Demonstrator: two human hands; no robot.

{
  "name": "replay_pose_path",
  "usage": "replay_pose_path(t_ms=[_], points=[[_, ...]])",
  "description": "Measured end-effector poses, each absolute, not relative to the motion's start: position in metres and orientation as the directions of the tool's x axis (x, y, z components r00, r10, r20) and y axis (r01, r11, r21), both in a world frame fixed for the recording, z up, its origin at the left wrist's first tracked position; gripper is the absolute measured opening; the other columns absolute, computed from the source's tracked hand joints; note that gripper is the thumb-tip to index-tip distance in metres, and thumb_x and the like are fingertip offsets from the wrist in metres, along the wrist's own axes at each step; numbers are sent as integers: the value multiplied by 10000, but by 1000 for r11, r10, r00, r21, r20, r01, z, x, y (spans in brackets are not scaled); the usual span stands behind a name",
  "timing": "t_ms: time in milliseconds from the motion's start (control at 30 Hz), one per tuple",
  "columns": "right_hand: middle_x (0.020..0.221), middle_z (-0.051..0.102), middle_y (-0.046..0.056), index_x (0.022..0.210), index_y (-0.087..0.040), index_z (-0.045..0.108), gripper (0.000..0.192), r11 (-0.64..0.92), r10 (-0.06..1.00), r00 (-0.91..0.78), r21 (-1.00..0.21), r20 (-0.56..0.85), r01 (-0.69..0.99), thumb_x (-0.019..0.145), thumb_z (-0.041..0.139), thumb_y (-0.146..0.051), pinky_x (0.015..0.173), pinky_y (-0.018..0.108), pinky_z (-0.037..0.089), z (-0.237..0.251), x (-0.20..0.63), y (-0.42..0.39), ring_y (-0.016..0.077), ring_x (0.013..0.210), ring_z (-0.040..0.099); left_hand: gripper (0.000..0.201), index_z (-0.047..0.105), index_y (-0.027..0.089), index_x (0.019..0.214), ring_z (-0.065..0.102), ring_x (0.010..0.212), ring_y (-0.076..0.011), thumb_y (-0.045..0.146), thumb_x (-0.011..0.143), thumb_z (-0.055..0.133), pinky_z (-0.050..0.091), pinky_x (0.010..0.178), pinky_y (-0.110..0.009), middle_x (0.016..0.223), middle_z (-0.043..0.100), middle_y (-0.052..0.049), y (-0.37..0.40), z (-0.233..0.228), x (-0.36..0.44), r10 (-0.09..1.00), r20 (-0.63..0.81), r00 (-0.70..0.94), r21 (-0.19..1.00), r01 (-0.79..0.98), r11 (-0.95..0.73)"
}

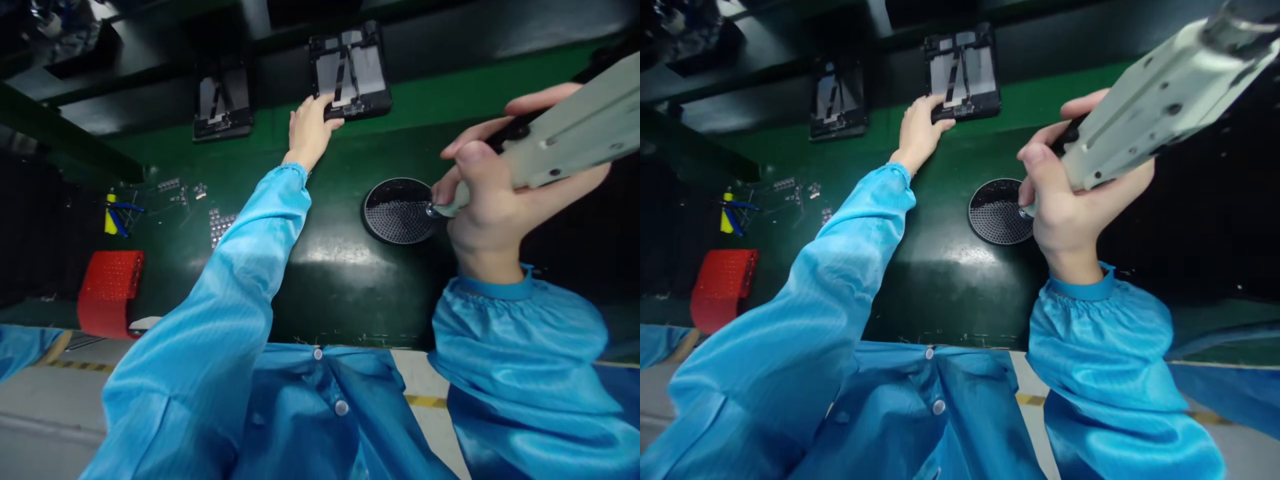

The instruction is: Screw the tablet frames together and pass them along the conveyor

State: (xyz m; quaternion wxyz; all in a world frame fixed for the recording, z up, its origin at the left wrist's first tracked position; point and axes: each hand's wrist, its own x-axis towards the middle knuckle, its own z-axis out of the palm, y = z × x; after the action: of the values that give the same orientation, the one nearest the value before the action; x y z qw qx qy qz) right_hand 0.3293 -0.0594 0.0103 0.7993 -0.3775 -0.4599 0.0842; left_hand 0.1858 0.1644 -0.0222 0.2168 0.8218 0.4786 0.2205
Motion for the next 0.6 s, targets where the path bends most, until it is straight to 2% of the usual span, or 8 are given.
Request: replay_pose_path(t_ms=[67,133,233,333,400,500,600], points=[[804,597,7,1130,-152,634,580,717,473,578,-672,665,186,794,939,-513,381,111,273,5,332,-53,37,510,500,509,675,276,1501,532,1503,-293,331,998,729,364,1292,-424,1571,665,-52,164,-21,186,875,194,443,577,670,-467],[797,604,1,1137,-165,640,590,731,474,578,-663,664,161,787,938,-535,361,131,232,0,332,-50,25,455,431,434,701,307,1456,549,1500,-306,359,1027,736,421,1247,-402,1521,680,-43,163,-13,183,872,207,443,597,650,-471],[817,623,3,1151,-186,624,594,734,481,573,-662,664,151,814,908,-584,342,144,193,-3,329,-49,24,452,418,416,682,318,1463,504,1486,-225,389,1060,756,384,1296,-372,1482,696,28,157,8,171,875,197,443,607,646,-464],[826,619,6,1156,-191,609,567,729,506,555,-672,660,135,833,899,-556,341,159,209,-2,324,-51,30,480,446,488,679,219,1471,531,1426,-180,348,1018,806,349,1336,-359,1490,715,45,140,31,146,870,179,459,607,645,-465],[819,605,8,1151,-185,610,549,723,524,542,-679,657,125,835,901,-525,339,174,218,0,323,-53,36,490,459,534,718,188,1445,598,1342,-199,379,964,852,425,1287,-378,1476,746,42,120,43,120,860,153,487,617,633,-468],[855,598,19,1127,-170,606,552,712,532,549,-692,645,123,816,923,-498,348,172,248,1,325,-57,66,580,569,642,765,230,1430,663,1169,-243,531,884,919,549,1167,-451,1416,792,37,82,53,74,858,38,513,659,632,-408],[931,608,24,1146,-152,598,528,691,566,510,-710,648,137,850,904,-463,388,148,331,0,329,-60,78,681,654,702,795,233,1425,733,1149,-305,524,808,959,611,1134,-540,1509,736,-63,38,51,31,864,-13,503,701,621,-351]])
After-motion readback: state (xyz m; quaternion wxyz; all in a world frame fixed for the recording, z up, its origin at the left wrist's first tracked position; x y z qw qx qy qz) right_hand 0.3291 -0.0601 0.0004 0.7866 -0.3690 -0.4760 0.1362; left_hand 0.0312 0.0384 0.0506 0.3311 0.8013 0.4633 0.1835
